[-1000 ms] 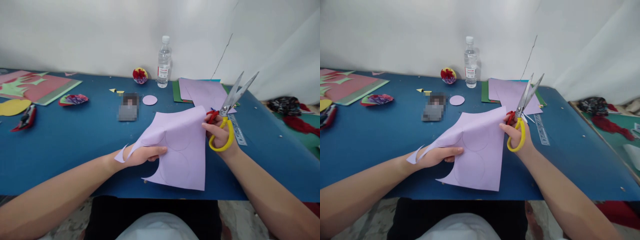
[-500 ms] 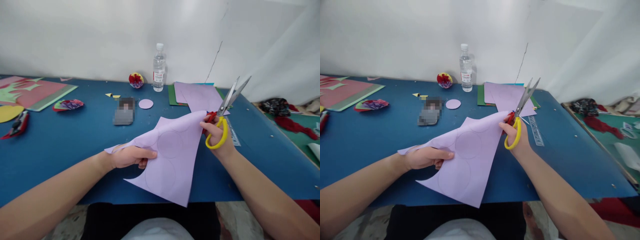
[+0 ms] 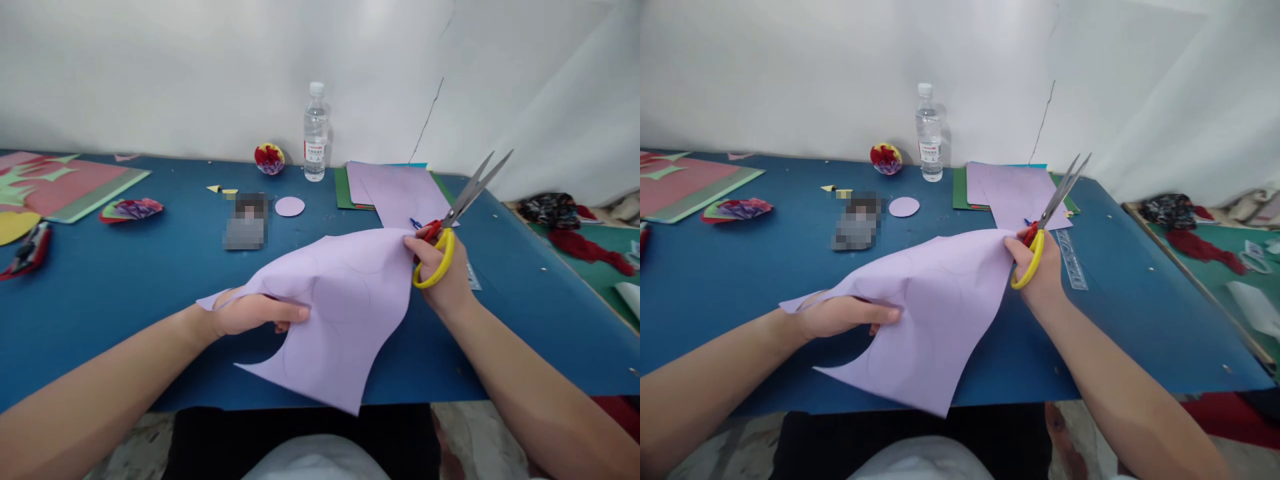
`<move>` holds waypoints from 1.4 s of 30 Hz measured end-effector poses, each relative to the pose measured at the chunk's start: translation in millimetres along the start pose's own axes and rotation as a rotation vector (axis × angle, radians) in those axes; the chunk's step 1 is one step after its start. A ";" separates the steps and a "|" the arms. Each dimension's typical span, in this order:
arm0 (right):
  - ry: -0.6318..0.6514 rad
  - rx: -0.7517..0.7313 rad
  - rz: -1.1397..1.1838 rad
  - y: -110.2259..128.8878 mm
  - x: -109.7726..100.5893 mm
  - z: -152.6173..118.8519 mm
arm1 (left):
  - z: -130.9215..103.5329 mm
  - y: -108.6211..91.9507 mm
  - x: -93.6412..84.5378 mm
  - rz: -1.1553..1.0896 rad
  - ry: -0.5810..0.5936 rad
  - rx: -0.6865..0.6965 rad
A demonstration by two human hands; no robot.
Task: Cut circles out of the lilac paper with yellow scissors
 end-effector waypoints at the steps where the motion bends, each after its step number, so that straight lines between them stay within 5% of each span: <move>1: -0.010 -0.004 -0.019 1.1 -1.1 0.0 | 1.5 1.2 -1.2 -0.037 -0.040 -0.003; 13: 0.005 -0.059 -0.089 8.6 1.4 -4.9 | -3.8 2.9 -4.0 -0.218 -0.061 -0.374; 30: 0.059 -0.075 -0.148 12.5 2.8 -5.2 | -16.3 -9.5 -13.5 0.045 -0.146 -0.408; 42: 0.101 0.026 -0.130 11.2 6.1 -6.4 | -29.9 -25.3 -7.7 0.445 -0.246 -0.546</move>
Point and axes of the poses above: each hand's wrist, its own z-axis towards the middle knuckle, its own x-axis out of the palm, y = z × x, the point moved 4 cm from there along z, towards the middle knuckle, and after that the axes turned 4 degrees about z, right-handed, at the moved point
